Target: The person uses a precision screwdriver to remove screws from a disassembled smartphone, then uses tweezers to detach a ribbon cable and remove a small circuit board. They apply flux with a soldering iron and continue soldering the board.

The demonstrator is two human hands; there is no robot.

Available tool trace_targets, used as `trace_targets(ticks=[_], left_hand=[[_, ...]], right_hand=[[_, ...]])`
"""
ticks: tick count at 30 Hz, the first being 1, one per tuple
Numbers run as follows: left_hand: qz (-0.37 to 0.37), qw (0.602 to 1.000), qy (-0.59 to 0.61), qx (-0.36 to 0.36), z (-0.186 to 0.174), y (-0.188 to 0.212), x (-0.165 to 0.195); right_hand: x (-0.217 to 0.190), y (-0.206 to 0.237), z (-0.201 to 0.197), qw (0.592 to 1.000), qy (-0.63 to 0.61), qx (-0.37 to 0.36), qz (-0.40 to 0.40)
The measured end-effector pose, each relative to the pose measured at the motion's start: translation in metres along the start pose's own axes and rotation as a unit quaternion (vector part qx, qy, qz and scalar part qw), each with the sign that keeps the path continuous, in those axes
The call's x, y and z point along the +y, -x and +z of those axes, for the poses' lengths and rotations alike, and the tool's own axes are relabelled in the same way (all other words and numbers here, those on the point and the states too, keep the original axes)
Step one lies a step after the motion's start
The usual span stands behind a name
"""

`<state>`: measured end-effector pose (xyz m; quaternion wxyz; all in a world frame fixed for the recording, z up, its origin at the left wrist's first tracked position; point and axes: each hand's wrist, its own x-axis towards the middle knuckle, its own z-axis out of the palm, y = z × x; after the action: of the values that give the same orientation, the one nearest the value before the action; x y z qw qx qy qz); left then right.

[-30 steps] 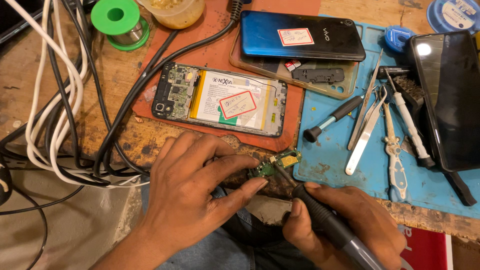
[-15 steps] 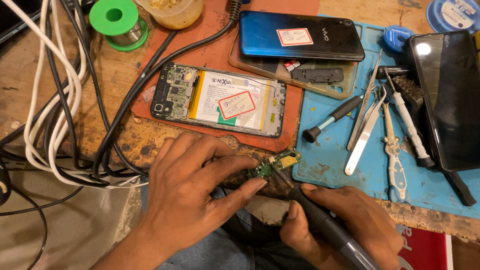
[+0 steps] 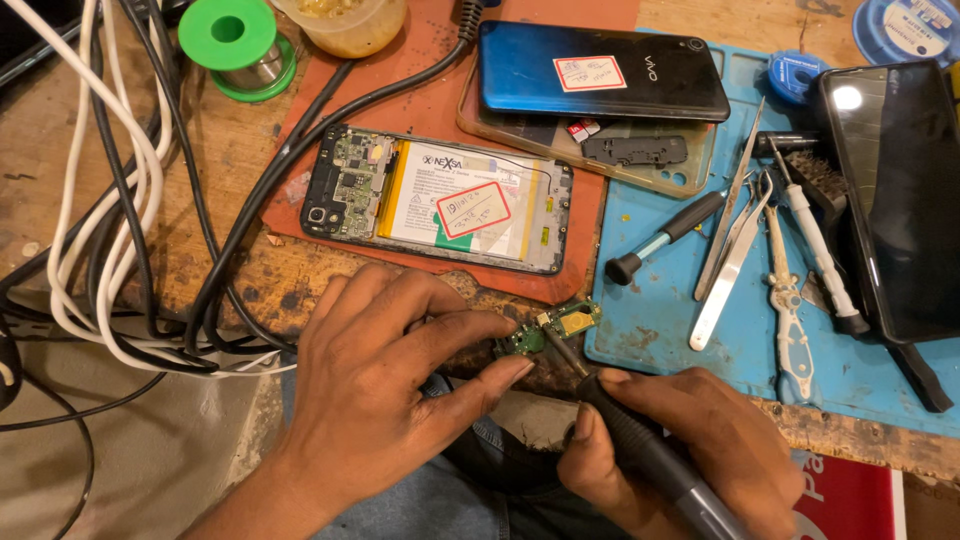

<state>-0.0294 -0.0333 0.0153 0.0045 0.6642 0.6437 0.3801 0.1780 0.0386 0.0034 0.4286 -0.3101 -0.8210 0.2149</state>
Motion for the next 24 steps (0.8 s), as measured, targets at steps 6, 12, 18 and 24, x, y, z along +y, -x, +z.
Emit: trace_targets(ticks=[6, 12, 18, 24], left_hand=[[-0.002, 1.000, 0.000, 0.003, 0.000, 0.000, 0.000], [-0.002, 1.000, 0.000, 0.004, 0.000, 0.000, 0.000], [-0.001, 1.000, 0.003, 0.004, 0.001, 0.000, 0.000], [-0.007, 1.000, 0.008, 0.004, 0.002, 0.002, -0.002]], right_hand=[[0.002, 0.001, 0.000, 1.000, -0.013, 0.001, -0.002], [0.004, 0.001, 0.000, 1.000, 0.004, 0.000, -0.010], [0.004, 0.001, 0.001, 1.000, 0.011, 0.008, -0.008], [0.007, 0.015, -0.002, 0.998, -0.048, 0.023, 0.046]])
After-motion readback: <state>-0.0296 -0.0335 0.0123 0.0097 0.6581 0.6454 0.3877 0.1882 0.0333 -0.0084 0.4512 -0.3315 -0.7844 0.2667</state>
